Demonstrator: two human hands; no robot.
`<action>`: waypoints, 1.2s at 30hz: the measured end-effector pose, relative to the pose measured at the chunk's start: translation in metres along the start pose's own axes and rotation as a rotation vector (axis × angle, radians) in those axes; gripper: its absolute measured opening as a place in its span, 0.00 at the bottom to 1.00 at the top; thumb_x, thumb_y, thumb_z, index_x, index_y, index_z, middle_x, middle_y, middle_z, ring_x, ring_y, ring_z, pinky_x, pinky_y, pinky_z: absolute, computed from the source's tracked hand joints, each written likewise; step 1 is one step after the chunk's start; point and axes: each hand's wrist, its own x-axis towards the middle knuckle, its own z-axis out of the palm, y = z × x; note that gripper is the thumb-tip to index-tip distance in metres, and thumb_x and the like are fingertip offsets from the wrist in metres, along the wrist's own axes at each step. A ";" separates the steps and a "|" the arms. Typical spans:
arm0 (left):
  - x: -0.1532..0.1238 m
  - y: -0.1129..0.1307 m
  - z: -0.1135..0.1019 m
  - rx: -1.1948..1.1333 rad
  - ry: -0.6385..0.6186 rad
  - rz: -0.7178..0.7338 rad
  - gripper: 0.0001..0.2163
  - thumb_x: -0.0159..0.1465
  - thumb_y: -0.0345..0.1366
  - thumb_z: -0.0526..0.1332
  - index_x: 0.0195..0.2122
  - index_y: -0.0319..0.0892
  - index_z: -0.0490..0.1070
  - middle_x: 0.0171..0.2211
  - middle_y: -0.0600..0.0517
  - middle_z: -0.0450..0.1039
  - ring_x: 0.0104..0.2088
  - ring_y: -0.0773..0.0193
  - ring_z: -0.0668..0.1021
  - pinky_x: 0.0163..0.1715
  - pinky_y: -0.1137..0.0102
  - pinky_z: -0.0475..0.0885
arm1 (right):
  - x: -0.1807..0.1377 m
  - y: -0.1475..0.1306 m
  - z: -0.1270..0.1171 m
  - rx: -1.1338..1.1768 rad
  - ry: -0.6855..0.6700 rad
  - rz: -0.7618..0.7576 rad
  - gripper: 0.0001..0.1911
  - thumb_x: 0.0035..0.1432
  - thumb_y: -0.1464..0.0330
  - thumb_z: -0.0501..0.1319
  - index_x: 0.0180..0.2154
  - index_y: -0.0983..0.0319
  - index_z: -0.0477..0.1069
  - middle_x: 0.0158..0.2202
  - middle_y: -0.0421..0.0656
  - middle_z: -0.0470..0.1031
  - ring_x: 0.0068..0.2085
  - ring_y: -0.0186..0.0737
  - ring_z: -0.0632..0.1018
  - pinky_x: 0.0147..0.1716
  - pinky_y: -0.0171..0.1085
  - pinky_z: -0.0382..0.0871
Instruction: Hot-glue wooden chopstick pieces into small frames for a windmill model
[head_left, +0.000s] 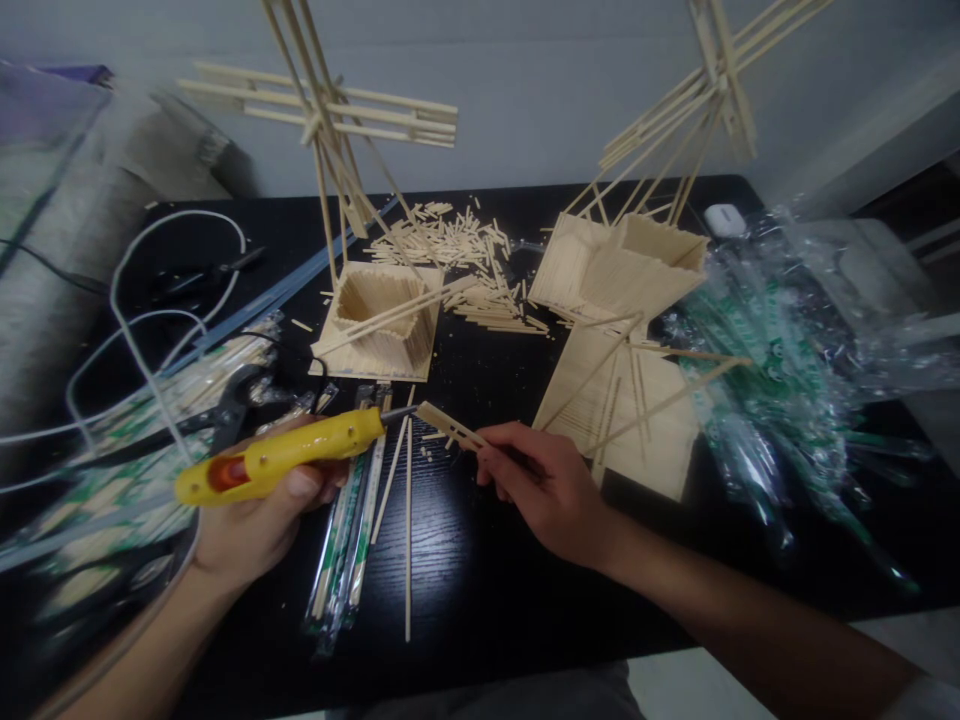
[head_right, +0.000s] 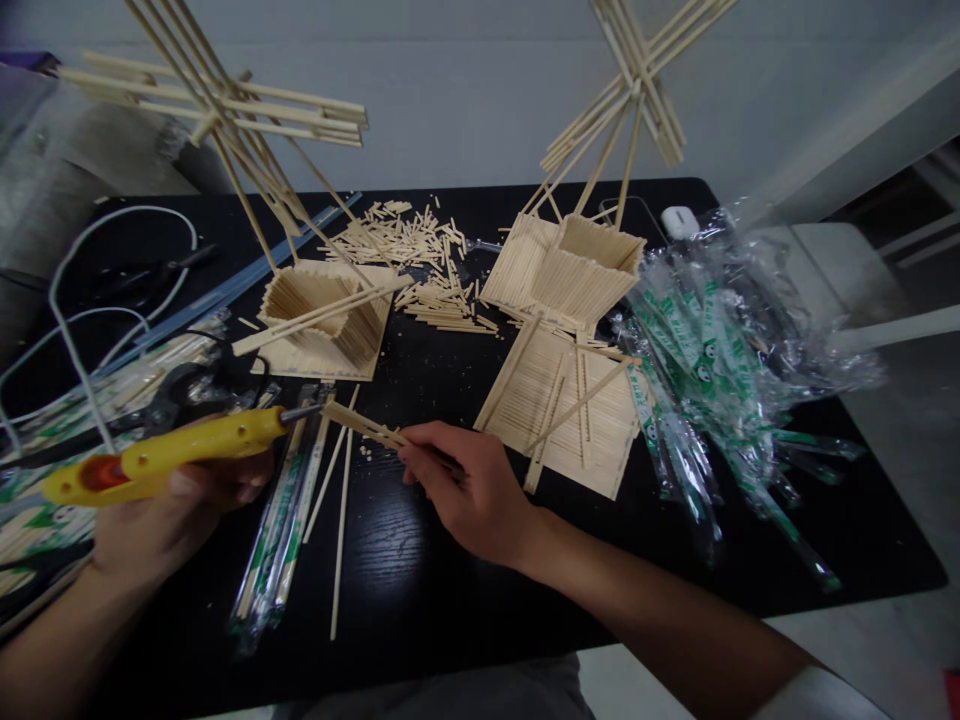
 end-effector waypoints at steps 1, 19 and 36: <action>0.000 -0.001 0.000 -0.008 -0.002 0.000 0.19 0.67 0.54 0.72 0.33 0.42 0.81 0.22 0.50 0.77 0.21 0.64 0.75 0.19 0.72 0.71 | 0.000 0.000 0.000 0.002 -0.001 -0.004 0.12 0.76 0.62 0.62 0.47 0.61 0.83 0.31 0.41 0.80 0.28 0.35 0.76 0.28 0.35 0.70; 0.002 0.006 0.010 -0.057 0.057 0.053 0.19 0.66 0.53 0.74 0.31 0.41 0.82 0.21 0.51 0.77 0.19 0.66 0.76 0.18 0.75 0.73 | -0.001 0.001 0.000 0.016 0.005 -0.036 0.10 0.76 0.65 0.63 0.46 0.63 0.82 0.31 0.40 0.80 0.27 0.32 0.76 0.26 0.32 0.69; -0.007 -0.011 -0.009 0.042 -0.027 -0.030 0.19 0.68 0.54 0.72 0.40 0.42 0.84 0.29 0.49 0.80 0.25 0.63 0.79 0.24 0.72 0.76 | 0.000 0.002 0.001 0.101 0.036 0.021 0.11 0.75 0.63 0.64 0.46 0.62 0.82 0.30 0.40 0.79 0.25 0.31 0.75 0.25 0.31 0.69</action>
